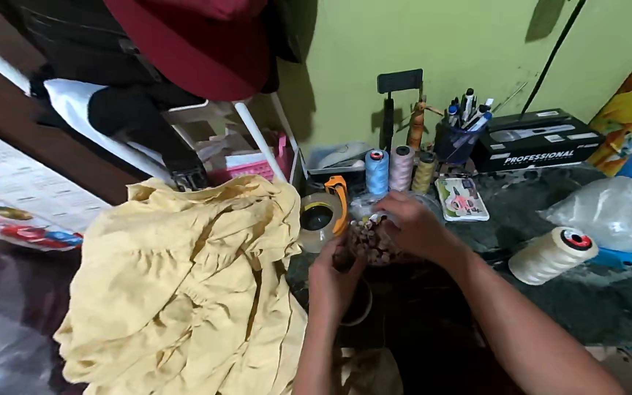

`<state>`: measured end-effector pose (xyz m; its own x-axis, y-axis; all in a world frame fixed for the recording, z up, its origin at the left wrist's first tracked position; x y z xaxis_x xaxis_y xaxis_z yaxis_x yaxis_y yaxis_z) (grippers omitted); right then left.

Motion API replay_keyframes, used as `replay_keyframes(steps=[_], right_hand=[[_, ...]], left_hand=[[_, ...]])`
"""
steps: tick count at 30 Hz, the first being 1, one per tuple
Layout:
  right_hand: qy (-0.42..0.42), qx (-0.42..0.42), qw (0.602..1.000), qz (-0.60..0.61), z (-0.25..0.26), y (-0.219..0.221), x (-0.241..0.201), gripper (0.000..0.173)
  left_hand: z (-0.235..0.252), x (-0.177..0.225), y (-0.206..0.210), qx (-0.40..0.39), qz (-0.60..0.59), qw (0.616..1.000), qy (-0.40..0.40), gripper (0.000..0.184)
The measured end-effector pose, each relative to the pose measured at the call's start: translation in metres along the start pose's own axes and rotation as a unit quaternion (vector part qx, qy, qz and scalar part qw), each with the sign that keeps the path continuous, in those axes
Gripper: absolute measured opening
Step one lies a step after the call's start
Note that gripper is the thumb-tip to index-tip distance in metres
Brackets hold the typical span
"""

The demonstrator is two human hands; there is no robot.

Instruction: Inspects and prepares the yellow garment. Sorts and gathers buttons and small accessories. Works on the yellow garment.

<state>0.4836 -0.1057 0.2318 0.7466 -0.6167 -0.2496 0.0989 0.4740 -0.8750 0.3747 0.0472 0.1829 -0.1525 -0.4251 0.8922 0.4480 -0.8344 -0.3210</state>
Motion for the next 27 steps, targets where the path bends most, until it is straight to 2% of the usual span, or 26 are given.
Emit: replay_keyframes(steps=[3,5,7,11,16,18,22,27], right_hand=[[0.074,-0.120,0.990,0.016,-0.005,-0.001,0.021,0.031],[0.078,-0.155,0.985,0.019,-0.006,0.002,0.023,0.020],[0.061,-0.134,0.988,0.035,-0.006,0.000,0.022,0.007],[0.025,-0.093,0.988,0.118,-0.008,-0.012,0.013,0.008],[-0.029,-0.001,0.973,0.228,-0.009,-0.027,0.008,0.010],[-0.018,0.025,0.967,0.254,-0.009,-0.033,0.012,0.009],[0.062,0.058,0.970,0.226,-0.008,-0.035,0.026,0.009],[0.100,0.126,0.964,0.211,-0.010,-0.039,0.035,0.009]], left_hand=[[-0.002,0.000,0.001,-0.009,-0.024,1.000,-0.003,0.044],[-0.005,-0.001,0.001,-0.009,-0.020,1.000,-0.001,0.040],[-0.006,0.000,0.004,-0.012,-0.003,1.000,0.009,0.035],[-0.009,0.007,0.006,-0.007,0.035,0.999,0.028,0.034],[-0.011,0.012,0.007,0.003,0.075,0.995,0.071,0.025],[-0.012,0.013,0.009,0.004,0.077,0.994,0.083,0.022],[-0.013,0.010,0.009,0.007,0.082,0.992,0.096,0.023],[-0.014,0.011,0.008,0.009,0.070,0.992,0.106,0.022]])
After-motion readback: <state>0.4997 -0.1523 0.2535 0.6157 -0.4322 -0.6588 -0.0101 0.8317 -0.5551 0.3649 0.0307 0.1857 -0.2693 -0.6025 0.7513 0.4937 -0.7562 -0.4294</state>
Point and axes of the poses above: each hand's wrist, its own z-axis towards the middle knuckle, its own y-axis out of the palm, x = y × z, the point moved 7 cm from there along z, towards the middle knuckle, and after that the axes turned 15 degrees about -z, right-handed, at the moved point
